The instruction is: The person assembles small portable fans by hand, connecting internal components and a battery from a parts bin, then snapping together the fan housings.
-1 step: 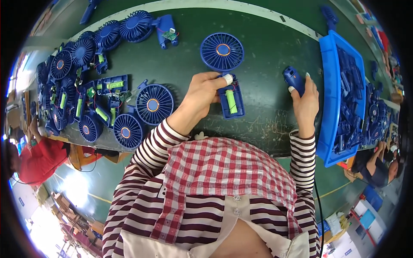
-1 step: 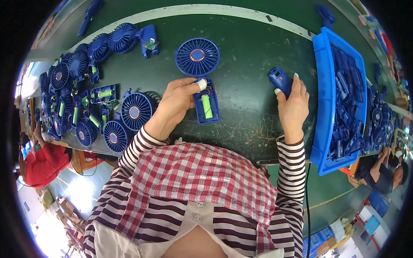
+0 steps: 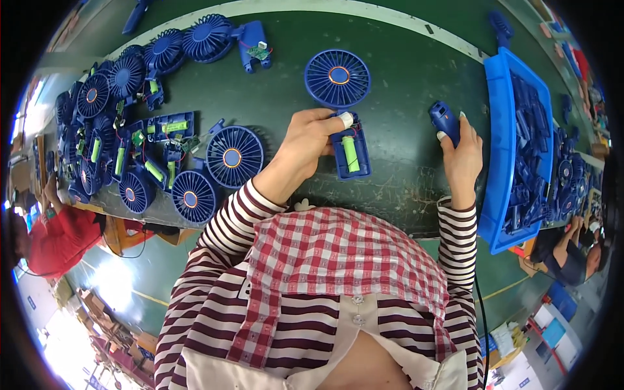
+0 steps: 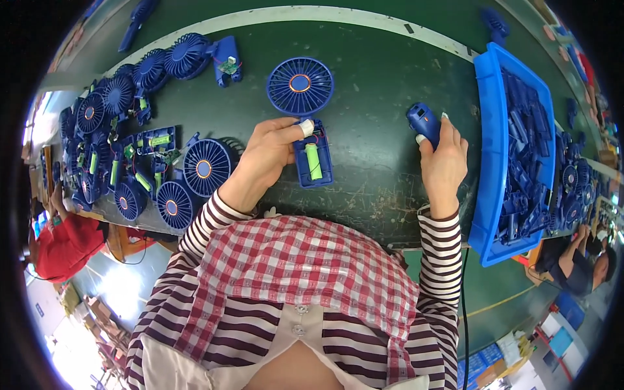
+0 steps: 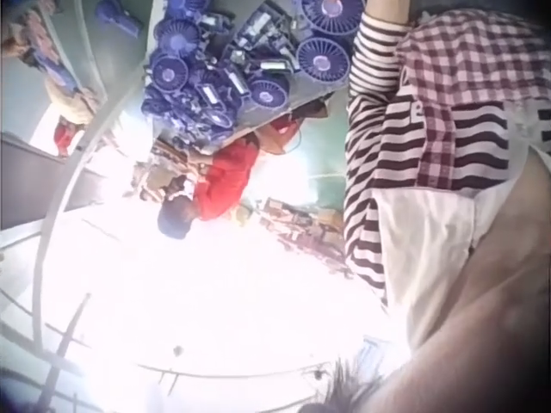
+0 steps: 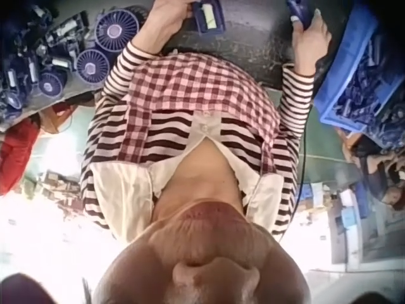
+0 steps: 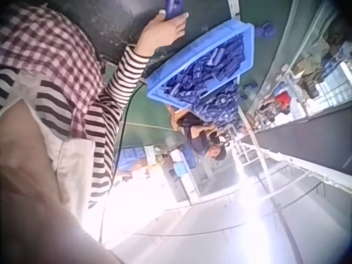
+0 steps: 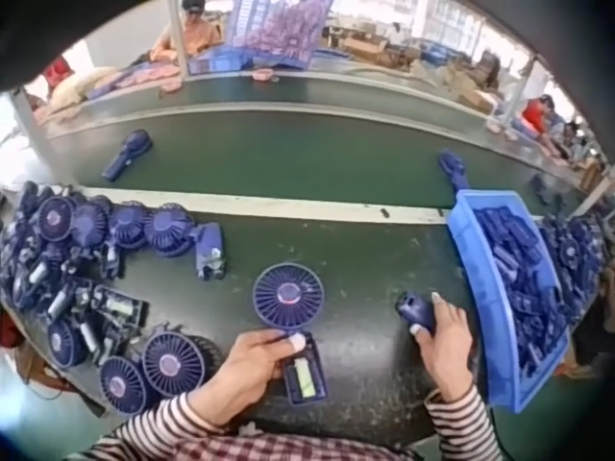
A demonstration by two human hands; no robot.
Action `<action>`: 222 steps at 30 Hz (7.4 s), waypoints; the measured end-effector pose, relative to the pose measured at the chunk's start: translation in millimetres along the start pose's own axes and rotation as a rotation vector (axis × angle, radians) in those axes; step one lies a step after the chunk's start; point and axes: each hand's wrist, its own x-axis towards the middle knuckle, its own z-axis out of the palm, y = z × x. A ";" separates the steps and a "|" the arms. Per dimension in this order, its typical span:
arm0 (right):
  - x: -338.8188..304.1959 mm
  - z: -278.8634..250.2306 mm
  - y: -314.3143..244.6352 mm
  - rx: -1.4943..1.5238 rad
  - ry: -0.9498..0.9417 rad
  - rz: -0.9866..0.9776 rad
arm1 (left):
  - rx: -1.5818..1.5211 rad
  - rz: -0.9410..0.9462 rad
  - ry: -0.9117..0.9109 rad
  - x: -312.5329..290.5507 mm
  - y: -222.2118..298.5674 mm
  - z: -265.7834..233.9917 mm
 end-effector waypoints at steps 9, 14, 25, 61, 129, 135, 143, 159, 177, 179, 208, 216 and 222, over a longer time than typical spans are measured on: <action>-6.6 -2.8 -34.5 0.082 0.038 -0.017 | -0.032 -0.025 0.010 -0.2 -0.3 -1.6; -12.1 -18.5 -64.7 0.477 -0.080 0.117 | -0.017 -0.023 0.000 -0.7 0.1 -2.9; -23.9 -53.1 -118.0 0.447 -0.134 -0.213 | -0.167 -0.098 0.051 2.9 1.6 -0.3; -16.9 -24.2 -145.1 0.310 -0.213 -0.311 | -0.262 -0.042 0.010 4.3 -1.8 0.0; -23.4 -3.8 -123.8 1.348 -0.729 0.274 | -0.167 0.231 -0.058 -1.0 -3.5 2.6; -24.8 -6.5 -123.8 1.394 -0.729 0.311 | -0.162 0.308 -0.166 -6.4 -4.2 1.2; -23.0 3.5 -121.6 1.307 -0.717 0.295 | -0.121 0.332 -0.114 0.5 -12.4 -1.0; 176.6 46.6 -78.7 0.654 0.086 -0.003 | 0.280 0.254 -0.513 -53.8 1.5 -25.6; 10.8 17.1 -237.4 0.750 -0.284 -0.986 | 1.329 0.683 0.808 -172.6 -31.4 -137.5; -21.2 19.0 -254.6 0.729 -0.355 -0.910 | 1.253 0.688 0.811 -161.2 -36.7 -133.8; 12.6 -15.8 -121.9 0.619 -0.495 -0.309 | 0.095 0.915 -0.093 -75.5 63.1 -65.2; 38.5 -58.1 -109.0 1.069 0.009 -0.412 | 0.991 0.971 -0.050 -82.6 64.1 -66.5; 51.2 -76.3 -103.4 1.188 0.175 -0.444 | 1.140 0.995 -0.171 -74.9 50.0 -50.4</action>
